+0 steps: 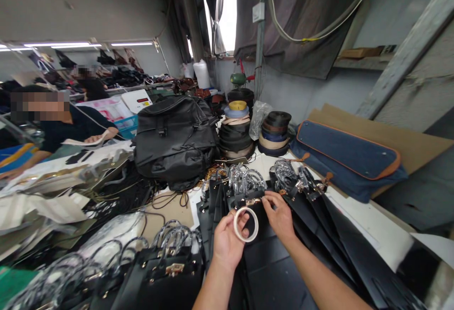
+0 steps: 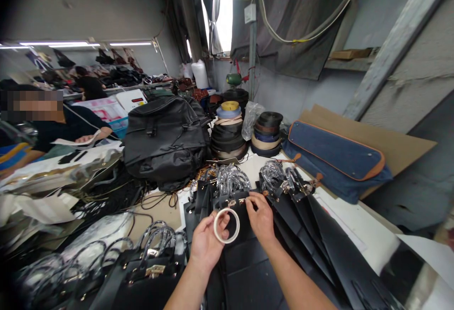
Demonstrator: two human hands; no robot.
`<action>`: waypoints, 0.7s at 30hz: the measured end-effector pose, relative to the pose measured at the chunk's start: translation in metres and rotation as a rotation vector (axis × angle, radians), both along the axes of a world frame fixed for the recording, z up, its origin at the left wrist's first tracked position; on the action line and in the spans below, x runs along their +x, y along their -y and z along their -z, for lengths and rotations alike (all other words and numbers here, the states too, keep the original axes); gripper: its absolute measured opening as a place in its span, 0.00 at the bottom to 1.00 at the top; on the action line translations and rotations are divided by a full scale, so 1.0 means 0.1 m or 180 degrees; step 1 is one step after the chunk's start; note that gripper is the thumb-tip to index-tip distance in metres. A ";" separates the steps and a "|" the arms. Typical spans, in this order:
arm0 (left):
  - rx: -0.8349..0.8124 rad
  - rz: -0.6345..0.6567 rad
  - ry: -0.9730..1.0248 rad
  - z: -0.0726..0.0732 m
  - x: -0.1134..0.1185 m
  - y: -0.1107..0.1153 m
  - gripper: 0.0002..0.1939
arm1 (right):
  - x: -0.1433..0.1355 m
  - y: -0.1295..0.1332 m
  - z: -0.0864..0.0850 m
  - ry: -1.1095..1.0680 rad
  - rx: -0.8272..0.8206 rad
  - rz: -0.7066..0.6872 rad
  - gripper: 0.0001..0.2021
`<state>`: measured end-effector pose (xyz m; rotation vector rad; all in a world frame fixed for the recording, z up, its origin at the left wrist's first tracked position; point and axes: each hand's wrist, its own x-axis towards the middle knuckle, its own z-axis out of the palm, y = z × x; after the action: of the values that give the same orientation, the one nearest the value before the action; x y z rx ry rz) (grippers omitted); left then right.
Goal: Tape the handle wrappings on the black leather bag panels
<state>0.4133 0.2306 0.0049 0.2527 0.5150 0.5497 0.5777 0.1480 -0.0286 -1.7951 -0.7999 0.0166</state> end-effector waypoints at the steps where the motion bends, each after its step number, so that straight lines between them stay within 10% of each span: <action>1: -0.0016 0.0001 -0.0008 0.01 0.00 -0.01 0.03 | 0.00 -0.01 0.01 0.0058 0.0018 -0.0005 0.13; 21: -0.0006 0.0065 -0.0080 0.05 0.01 -0.06 0.05 | 0.17 0.13 -0.26 0.1396 -0.0817 -0.1031 0.13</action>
<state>0.4139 0.2363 -0.0001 0.2629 0.5367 0.5266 0.5948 0.1347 -0.0026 -1.9165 -1.4531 -0.0674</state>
